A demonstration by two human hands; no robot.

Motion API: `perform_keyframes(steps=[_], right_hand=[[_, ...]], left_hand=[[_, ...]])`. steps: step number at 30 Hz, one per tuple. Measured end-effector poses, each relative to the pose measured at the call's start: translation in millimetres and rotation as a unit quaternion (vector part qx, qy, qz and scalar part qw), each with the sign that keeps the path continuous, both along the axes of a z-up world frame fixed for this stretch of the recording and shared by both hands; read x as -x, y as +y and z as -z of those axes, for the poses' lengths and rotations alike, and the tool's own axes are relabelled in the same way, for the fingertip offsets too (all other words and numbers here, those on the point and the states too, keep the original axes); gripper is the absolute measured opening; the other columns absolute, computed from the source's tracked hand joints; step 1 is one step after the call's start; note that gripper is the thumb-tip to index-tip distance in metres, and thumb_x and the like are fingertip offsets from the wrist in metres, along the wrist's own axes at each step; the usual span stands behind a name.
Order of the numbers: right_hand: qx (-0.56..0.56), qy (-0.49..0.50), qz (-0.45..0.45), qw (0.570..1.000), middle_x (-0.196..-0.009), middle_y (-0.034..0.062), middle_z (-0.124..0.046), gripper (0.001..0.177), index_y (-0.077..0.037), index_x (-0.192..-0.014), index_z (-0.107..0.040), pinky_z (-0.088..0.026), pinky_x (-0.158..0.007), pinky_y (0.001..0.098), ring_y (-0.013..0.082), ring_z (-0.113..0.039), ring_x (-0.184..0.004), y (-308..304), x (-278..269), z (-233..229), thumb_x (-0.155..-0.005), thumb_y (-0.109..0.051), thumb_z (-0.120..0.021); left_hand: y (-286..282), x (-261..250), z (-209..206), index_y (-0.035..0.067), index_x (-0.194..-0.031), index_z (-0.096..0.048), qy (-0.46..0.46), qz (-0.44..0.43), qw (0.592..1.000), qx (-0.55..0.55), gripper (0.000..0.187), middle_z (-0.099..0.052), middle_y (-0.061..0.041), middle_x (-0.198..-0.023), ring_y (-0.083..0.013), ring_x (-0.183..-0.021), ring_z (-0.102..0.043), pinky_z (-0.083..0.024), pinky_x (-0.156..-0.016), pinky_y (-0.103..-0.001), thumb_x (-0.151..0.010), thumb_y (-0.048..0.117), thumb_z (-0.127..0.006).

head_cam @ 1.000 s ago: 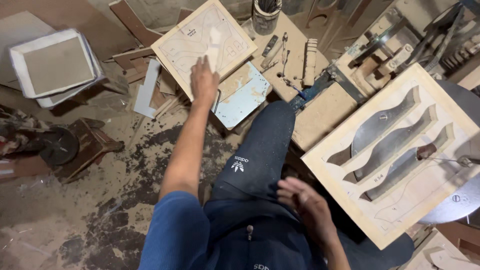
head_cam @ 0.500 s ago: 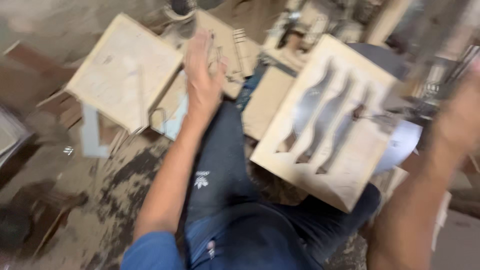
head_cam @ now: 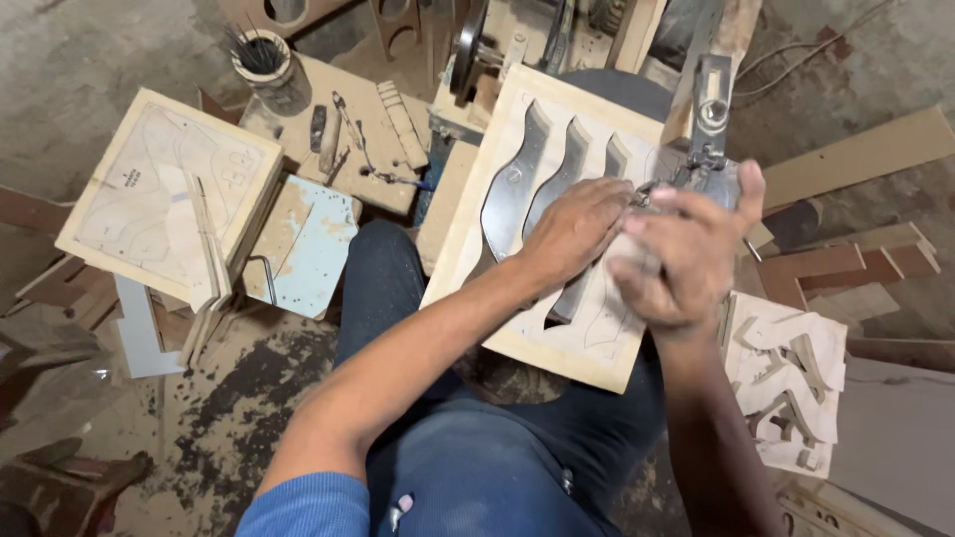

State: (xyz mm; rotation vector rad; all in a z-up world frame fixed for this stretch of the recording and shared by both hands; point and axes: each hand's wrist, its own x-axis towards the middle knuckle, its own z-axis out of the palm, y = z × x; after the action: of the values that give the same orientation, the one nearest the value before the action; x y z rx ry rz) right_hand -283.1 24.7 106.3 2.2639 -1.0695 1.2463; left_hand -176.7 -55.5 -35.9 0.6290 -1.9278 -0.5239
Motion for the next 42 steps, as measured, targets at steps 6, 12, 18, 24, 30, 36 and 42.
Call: perform_keyframes(steps=[6,12,18,24,30,36,42], right_hand=[[0.012,0.044,-0.032,0.998,-0.1,0.0091,-0.069,0.028,-0.002,-0.108,-0.063,-0.03,-0.115,0.0449,0.0252,-0.064,-0.104,-16,14,1,-0.105,-0.029,-0.067],[-0.063,-0.129,0.026,0.989,-0.122,0.0111,-0.065,0.027,0.0,-0.133,-0.057,-0.043,-0.108,0.0347,0.0208,-0.061,-0.111,-90,43,15,-0.12,-0.021,-0.067],[-0.221,-0.534,-0.104,0.809,-0.13,0.0114,-0.066,0.038,0.001,-0.144,-0.053,-0.053,-0.103,0.0348,0.0202,-0.064,-0.115,-87,37,28,-0.116,-0.019,-0.068],[-0.269,-0.57,-0.269,0.728,-0.125,0.0079,-0.059,0.033,0.002,-0.133,-0.051,-0.045,-0.104,0.0321,0.0178,-0.055,-0.117,-74,73,-6,-0.123,-0.027,-0.063],[-0.137,-0.448,-0.032,0.883,-0.14,0.0107,-0.055,0.054,0.001,-0.139,-0.044,-0.047,-0.108,0.0381,0.0284,-0.056,-0.131,-44,85,71,-0.112,-0.046,-0.051],[-0.127,-0.534,0.126,0.826,-0.143,0.0186,-0.062,0.029,0.005,-0.134,-0.06,-0.044,-0.12,0.0365,0.0247,-0.058,-0.136,15,45,146,-0.113,-0.015,-0.056],[-0.293,-0.887,-0.07,0.35,-0.111,0.0116,-0.072,0.047,-0.004,-0.125,-0.063,-0.061,-0.089,0.0397,0.0237,-0.072,-0.1,32,3,127,-0.104,-0.044,-0.052]], left_hand=[[0,1,1,-0.001,-0.108,-0.068,-0.014,-0.021,1.0,0.012,0.019,-0.072,-0.019,-0.121,-0.0371,-0.117,-0.067,-0.054,-0.105,-0.045,-0.098,0.015,-0.067],[-2,6,3,0.002,-0.11,-0.07,-0.045,-0.025,0.999,0.004,0.017,-0.073,-0.017,-0.12,-0.0335,-0.119,-0.068,-0.051,-0.111,-0.044,-0.099,0.013,-0.065],[2,-2,-4,0.003,-0.118,-0.069,-0.056,-0.018,0.998,-0.008,0.021,-0.072,-0.015,-0.126,-0.0318,-0.125,-0.066,-0.05,-0.116,-0.043,-0.102,0.017,-0.066],[14,-53,-31,-0.004,-0.133,-0.059,-0.088,-0.085,0.992,-0.039,0.048,-0.059,-0.023,-0.142,-0.0385,-0.137,-0.052,-0.038,-0.119,-0.05,-0.095,0.022,-0.071],[31,-129,-55,-0.003,-0.14,-0.054,-0.153,-0.248,0.948,-0.128,0.049,-0.061,-0.027,-0.14,-0.0413,-0.129,-0.06,-0.049,-0.107,-0.047,-0.102,0.025,-0.068],[25,-108,-58,0.0,-0.142,-0.051,-0.156,-0.228,0.888,-0.368,0.059,-0.072,-0.025,-0.117,-0.037,-0.107,-0.071,-0.056,-0.09,-0.043,-0.096,0.032,-0.068],[20,-137,-66,0.003,-0.144,-0.057,-0.123,-0.298,0.872,-0.368,0.051,-0.074,-0.018,-0.102,-0.0223,-0.086,-0.067,-0.054,-0.074,-0.034,-0.1,0.027,-0.066]])
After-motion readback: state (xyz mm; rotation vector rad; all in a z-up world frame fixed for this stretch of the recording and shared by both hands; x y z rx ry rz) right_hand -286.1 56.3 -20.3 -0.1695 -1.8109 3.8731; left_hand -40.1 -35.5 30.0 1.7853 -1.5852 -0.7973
